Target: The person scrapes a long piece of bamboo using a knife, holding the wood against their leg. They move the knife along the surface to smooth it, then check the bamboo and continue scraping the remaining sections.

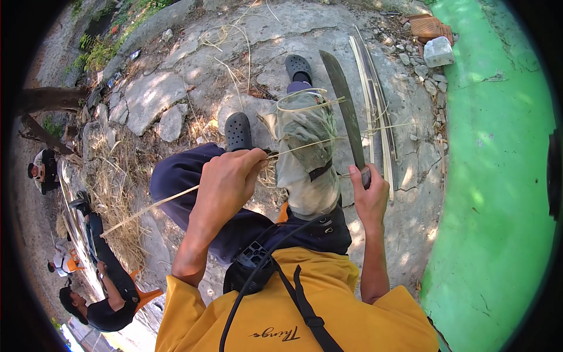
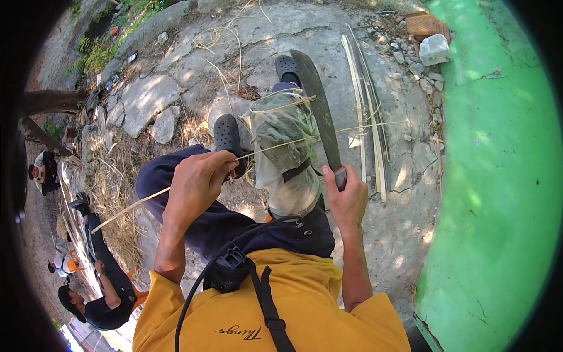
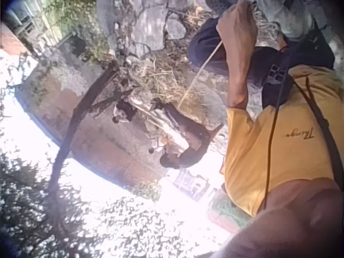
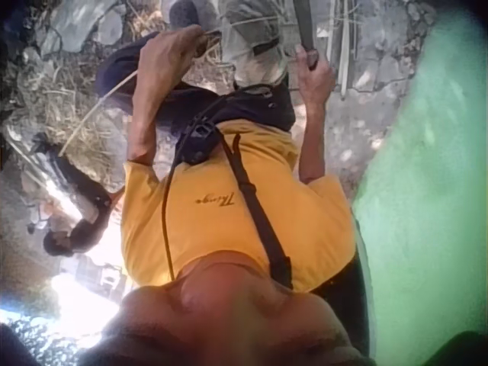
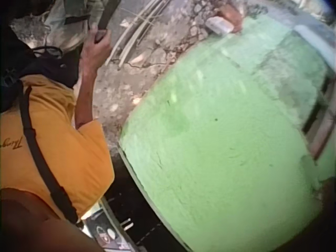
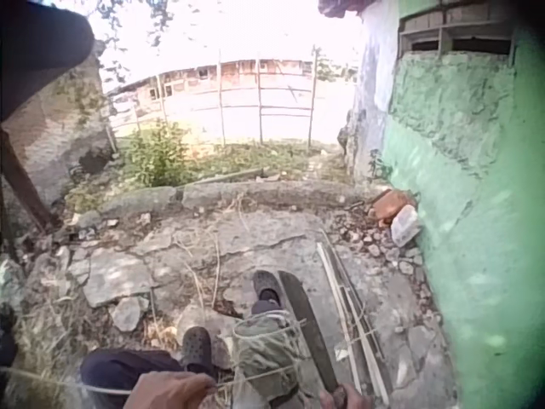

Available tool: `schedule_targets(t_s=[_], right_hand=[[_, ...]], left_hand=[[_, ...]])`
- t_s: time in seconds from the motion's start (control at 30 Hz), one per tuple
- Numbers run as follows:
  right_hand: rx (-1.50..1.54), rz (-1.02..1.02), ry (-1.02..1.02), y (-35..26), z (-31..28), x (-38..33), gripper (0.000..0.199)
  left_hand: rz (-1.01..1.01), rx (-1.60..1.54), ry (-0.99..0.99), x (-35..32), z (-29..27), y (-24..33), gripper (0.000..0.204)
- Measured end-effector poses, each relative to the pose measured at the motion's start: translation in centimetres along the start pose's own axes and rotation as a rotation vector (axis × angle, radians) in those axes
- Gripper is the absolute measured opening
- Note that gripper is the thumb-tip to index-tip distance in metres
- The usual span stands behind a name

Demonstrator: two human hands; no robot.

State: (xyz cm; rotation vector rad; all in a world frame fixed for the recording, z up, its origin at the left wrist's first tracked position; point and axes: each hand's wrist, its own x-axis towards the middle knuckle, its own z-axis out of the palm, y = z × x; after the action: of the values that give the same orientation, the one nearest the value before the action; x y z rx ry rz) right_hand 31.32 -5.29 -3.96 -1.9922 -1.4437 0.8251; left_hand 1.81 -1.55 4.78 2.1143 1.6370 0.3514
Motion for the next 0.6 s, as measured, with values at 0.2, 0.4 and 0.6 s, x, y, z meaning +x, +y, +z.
schedule_targets(t_s=[0.2, 0.4, 0.6], right_hand=[[-0.25, 0.049, 0.197, 1.7, -3.6, 0.2, 0.054], [-0.008, 0.059, 0.28, 3.8, -4.8, -1.4, 0.049], [0.115, 0.087, 0.304, 4.9, -5.3, -2.3, 0.05]], left_hand=[[0.22, 0.152, 0.04, 6.8, -1.2, -0.1, 0.015], [-0.127, 0.483, 0.184, 19.8, -2.6, -8.6, 0.022], [0.077, 0.205, 0.248, 13.9, -4.0, -6.1, 0.02]])
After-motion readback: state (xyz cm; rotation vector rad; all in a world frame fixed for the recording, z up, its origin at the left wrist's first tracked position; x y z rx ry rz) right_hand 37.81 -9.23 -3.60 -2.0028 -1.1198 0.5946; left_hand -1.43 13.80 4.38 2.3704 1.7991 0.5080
